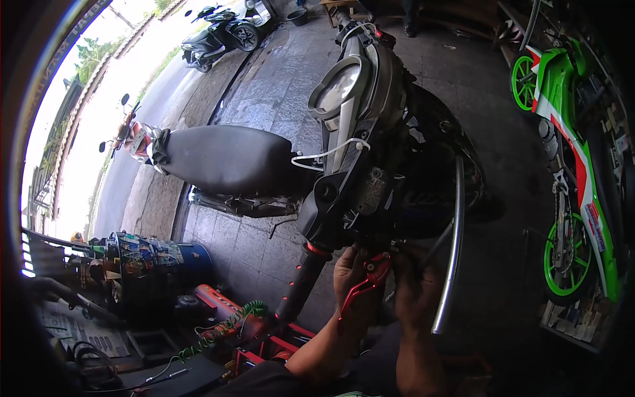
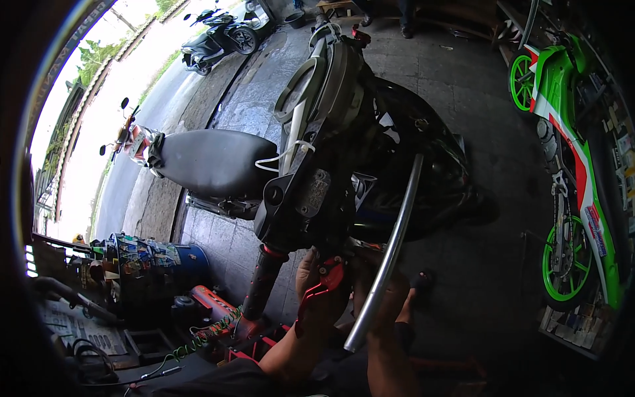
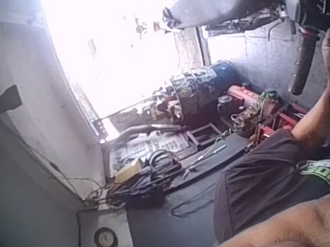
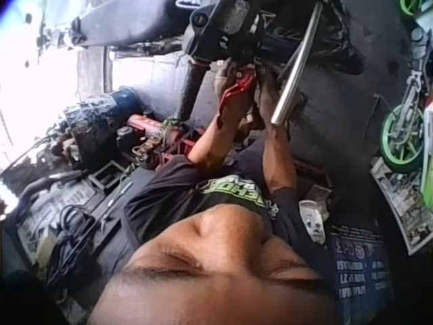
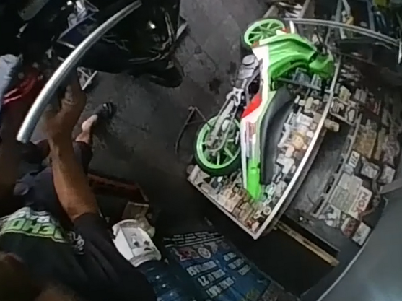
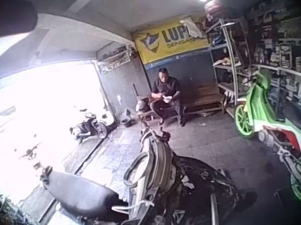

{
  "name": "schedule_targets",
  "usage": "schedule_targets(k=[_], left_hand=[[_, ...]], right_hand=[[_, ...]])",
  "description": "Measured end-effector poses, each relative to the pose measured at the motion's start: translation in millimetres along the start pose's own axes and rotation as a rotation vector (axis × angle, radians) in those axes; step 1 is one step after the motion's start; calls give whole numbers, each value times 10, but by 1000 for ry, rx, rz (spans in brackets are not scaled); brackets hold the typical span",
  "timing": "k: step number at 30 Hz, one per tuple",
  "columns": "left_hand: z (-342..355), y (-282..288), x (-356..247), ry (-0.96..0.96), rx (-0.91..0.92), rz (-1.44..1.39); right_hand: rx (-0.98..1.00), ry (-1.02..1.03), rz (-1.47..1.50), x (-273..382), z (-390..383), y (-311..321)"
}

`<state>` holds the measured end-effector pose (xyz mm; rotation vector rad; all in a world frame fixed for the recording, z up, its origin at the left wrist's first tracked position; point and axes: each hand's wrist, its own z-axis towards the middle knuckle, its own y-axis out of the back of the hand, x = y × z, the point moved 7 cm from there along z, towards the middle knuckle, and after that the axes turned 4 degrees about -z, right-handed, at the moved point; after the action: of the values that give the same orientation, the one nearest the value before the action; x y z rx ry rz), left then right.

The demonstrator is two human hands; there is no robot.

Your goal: Repairing or modifying the controls and handlebar assembly of a motorcycle.

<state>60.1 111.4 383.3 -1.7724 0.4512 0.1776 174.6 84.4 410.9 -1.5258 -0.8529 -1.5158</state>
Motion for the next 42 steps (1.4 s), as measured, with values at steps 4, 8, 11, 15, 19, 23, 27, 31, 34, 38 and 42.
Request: schedule_targets(k=[4,8,11,15,19,23,27,31,34,38,42], left_hand=[[37,12,7,89,153,5],[96,240,106,183,-12,-123],[114,303,134,104,-63,-24],[138,201,126,86,16,-142],[153,164,50,62,81,16],[184,209,48,70,119,-51],[226,204,17,20,166,-56],[209,107,-25,-40,201,-13],[190,99,-3,-24,134,145],[199,82,6,17,140,55],[194,200,52,128,43,-83]], right_hand=[[2,-50,-38,-16,2,4],[55,-106,-8,97,30,-15],[-38,-226,80,8,-231,352],[-187,-482,-277,-620,-1095,995],[-396,-360,-691,-872,-1805,1232],[-306,-642,548,-766,-1919,803],[-66,-553,349,-209,-1434,480],[-130,-497,131,0,-1203,459],[-99,46,-600,388,-1017,449],[-116,-289,-70,332,-1117,440],[-201,-370,41,242,-1279,536]])
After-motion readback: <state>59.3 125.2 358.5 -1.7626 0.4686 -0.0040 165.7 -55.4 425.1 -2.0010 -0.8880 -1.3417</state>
